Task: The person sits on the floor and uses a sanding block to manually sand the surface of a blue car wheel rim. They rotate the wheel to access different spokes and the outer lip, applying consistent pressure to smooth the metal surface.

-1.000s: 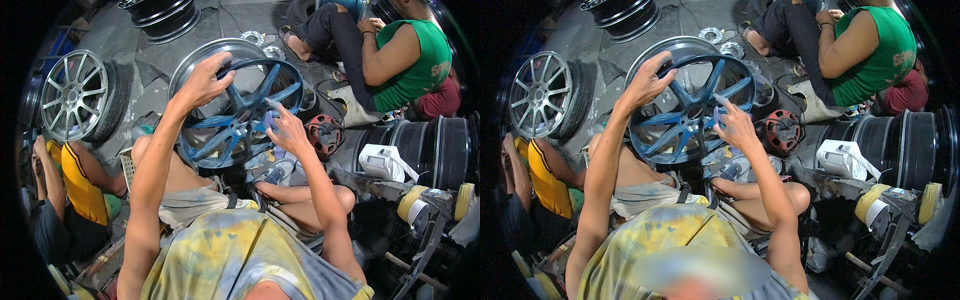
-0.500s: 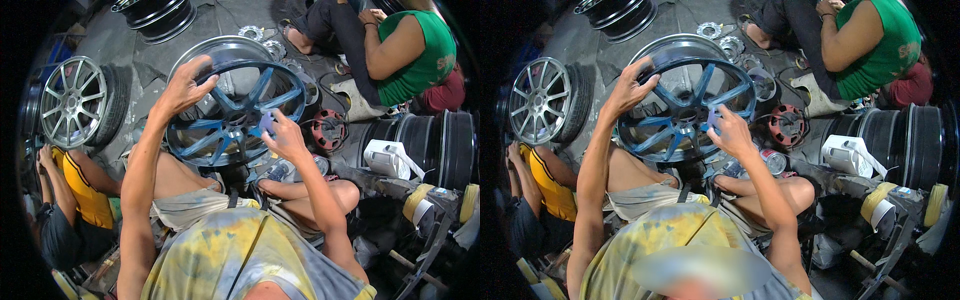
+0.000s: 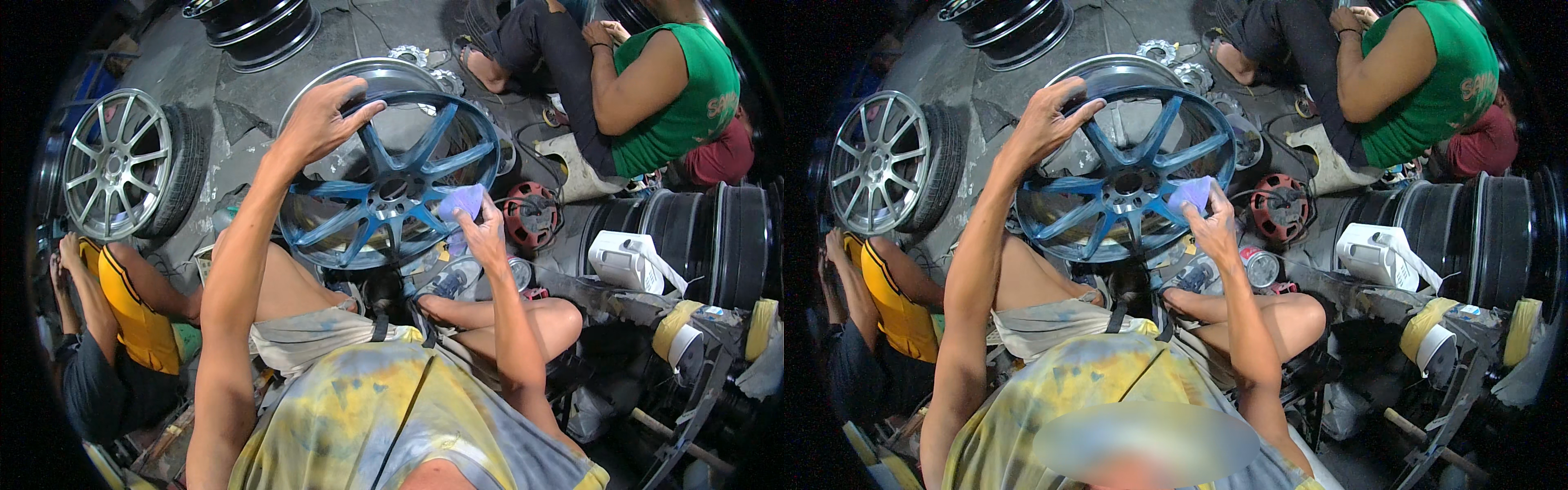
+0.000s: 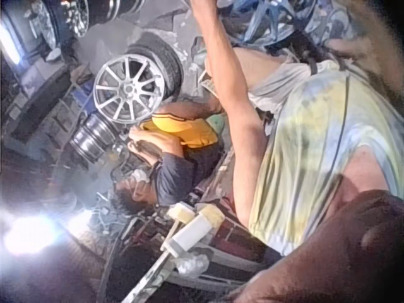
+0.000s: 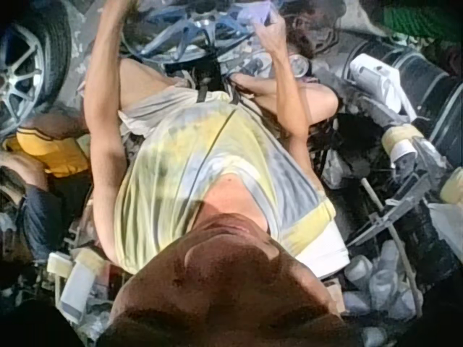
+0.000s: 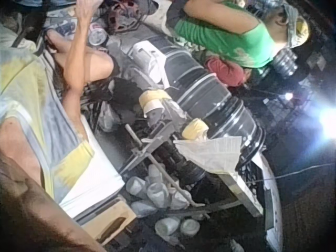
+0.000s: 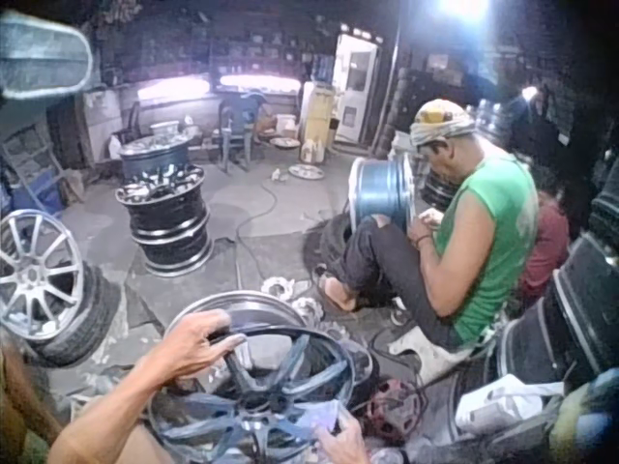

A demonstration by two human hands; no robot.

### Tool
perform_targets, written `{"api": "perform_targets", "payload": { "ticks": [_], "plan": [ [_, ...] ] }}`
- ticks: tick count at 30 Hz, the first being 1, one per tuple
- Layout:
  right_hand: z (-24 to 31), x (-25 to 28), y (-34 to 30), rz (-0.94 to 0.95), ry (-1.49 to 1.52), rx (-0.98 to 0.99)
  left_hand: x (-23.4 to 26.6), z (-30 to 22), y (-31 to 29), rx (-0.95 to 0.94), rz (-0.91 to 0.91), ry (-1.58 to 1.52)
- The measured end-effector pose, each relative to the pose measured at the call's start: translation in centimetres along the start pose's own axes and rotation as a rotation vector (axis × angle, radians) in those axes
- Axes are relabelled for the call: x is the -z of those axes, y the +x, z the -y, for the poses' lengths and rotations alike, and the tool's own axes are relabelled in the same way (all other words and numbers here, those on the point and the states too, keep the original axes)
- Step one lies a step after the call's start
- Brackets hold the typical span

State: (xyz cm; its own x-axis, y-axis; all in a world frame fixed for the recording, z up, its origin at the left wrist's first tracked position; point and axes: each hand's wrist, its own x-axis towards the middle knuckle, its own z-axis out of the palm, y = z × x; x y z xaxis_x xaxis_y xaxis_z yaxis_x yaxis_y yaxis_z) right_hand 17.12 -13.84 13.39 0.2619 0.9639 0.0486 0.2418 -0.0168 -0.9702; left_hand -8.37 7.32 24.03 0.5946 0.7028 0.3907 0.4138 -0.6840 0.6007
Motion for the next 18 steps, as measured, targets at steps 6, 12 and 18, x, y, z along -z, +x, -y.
{"api": "perform_targets", "payload": {
  "ticks": [6,12,18],
  "plan": [
    [-0.8,0.7,-0.2,-0.011,0.03,-0.04,0.0,0.5,0.2,0.02,0.021,-0.006],
    [0.3,0.6,0.4,-0.05,-0.467,0.09,-0.1,1.0,0.4,0.055,0.059,0.01],
    [2.6,-1.9,4.3,0.008,-0.634,0.314,-0.2,0.4,0.7,0.006,-0.003,-0.036]
  ]
}}
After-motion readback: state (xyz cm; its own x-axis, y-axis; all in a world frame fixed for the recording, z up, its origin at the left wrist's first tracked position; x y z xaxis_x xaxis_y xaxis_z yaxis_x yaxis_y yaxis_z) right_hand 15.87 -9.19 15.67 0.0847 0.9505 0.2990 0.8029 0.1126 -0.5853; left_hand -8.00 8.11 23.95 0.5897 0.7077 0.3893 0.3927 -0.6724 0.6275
